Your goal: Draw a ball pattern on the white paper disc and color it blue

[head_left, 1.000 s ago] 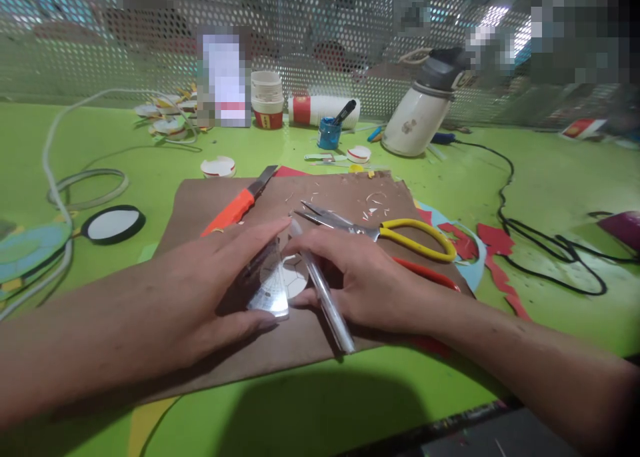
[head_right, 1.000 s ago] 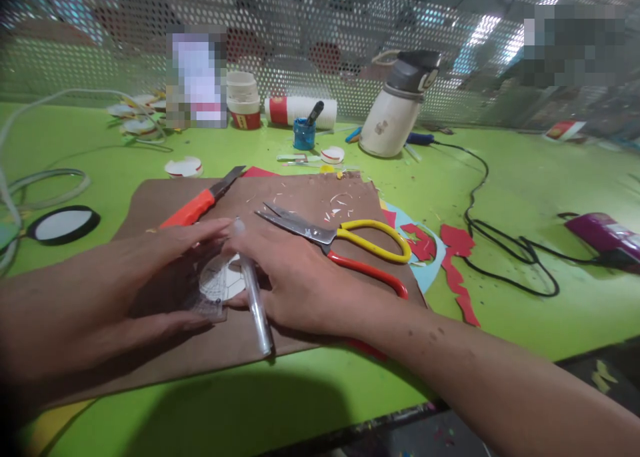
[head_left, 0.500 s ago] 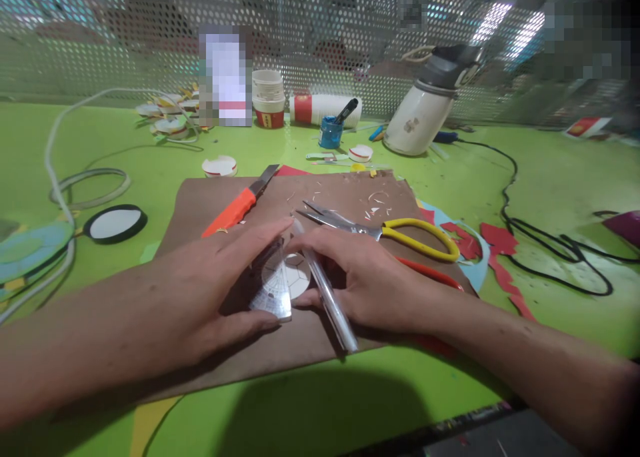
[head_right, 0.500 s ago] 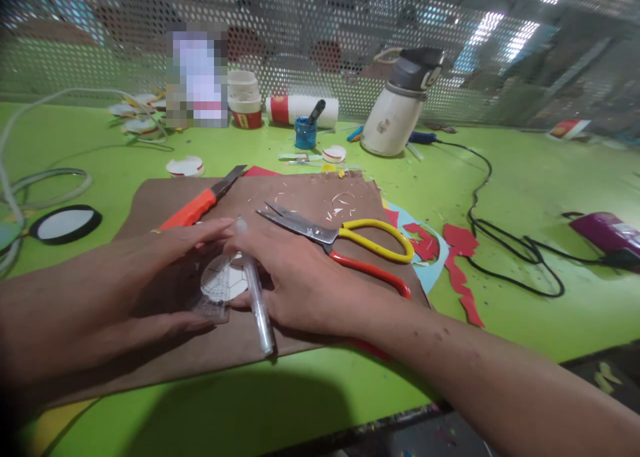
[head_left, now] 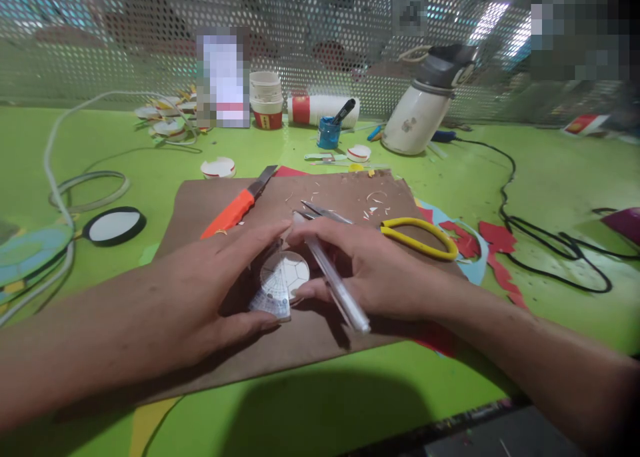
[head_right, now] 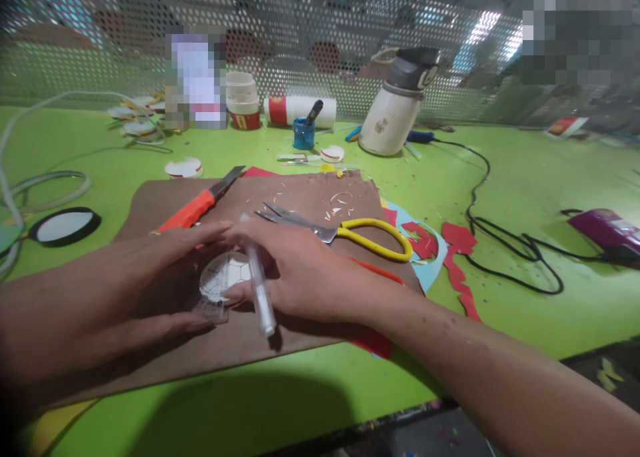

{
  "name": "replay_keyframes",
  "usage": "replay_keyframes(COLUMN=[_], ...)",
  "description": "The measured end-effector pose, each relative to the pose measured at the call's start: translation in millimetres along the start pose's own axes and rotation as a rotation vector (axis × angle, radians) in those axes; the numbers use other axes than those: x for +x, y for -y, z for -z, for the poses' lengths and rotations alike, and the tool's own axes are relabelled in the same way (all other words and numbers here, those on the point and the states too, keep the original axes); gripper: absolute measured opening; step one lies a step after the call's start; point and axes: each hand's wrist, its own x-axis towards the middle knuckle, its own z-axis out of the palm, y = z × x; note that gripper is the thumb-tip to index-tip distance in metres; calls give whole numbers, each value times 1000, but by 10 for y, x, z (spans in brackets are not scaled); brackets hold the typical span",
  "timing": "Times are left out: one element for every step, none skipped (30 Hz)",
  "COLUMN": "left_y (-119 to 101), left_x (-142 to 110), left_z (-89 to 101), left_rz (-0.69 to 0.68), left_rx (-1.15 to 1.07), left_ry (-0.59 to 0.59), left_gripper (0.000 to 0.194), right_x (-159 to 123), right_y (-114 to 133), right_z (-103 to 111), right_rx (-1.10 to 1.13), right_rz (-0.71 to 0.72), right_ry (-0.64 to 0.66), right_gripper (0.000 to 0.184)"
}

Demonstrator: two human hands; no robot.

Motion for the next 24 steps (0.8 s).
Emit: replay_keyframes(left_y=[-12,-22,-27,-27,-22,-14,-4,6,14,18,18,14,7,-1,-11,-19,-26,-30,-32,-33,-31,-28,-25,-21], left_x=[3,4,6,6,6,5,3,1,-3,-6,-10,-13,-15,-16,-17,-17,-17,-17,-18,-19,-21,-24,-27,-31], left_z=[5,7,8,6,3,-2,-8,-13,-17,-19,-20,-20,-19,-17,-16,-15,-14,-15,-17,-21,-25,-31,-36,-41], left_rz=[-1,-1,-5,-7,-14,-20,-25,-24,-18,-5,5,16,22,21,16,11,8,7,10,18,30,36,45,60], left_rx=[0,8,17,23,28,32,32,32,32,35,37,39,40,39,35,31,27,23,20,19,22,24,18,6], left_ry=[9,22,32,29,23,16,11,6,-2,-9,-13,-14,-16,-15,-14,-16,-20,-22,-21,-21,-21,-17,-22,-39], left_gripper=[96,95,94,94,94,93,90,87,85,83,83,84,83,82,80,77,75,74,74,75,75,75,76,76], right_x=[-7,-15,-23,-30,-35,-39,-40,-40,-37,-33,-29,-26,-25,-25,-28,-32,-37,-41,-45,-47,-47,-45,-42,-37], right_y=[-10,-23,-37,-49,-57,-58,-53,-41,-26,-7,13,33,53,73,92,111,129,145,159,169,177,182,184,183], right_z=[27,50,68,79,83,80,71,59,45,31,18,6,-5,-16,-26,-37,-47,-56,-63,-69,-73,-74,-74,-73], right_rx=[18,27,33,48,81,132,203,262,294,311,319,331,357,395,434,462,476,477,468,456,447,445,448,452], right_rz=[1,5,8,10,3,-15,-44,-86,-115,-129,-124,-103,-77,-53,-36,-29,-27,-27,-29,-37,-52,-72,-96,-121], right_ry=[-17,-46,-83,-122,-165,-207,-248,-293,-335,-381,-430,-474,-512,-539,-550,-546,-538,-524,-505,-485,-465,-447,-429,-412], right_gripper=[35,30,26,25,27,30,34,38,39,40,39,39,38,37,35,33,32,33,35,37,37,37,35,31])
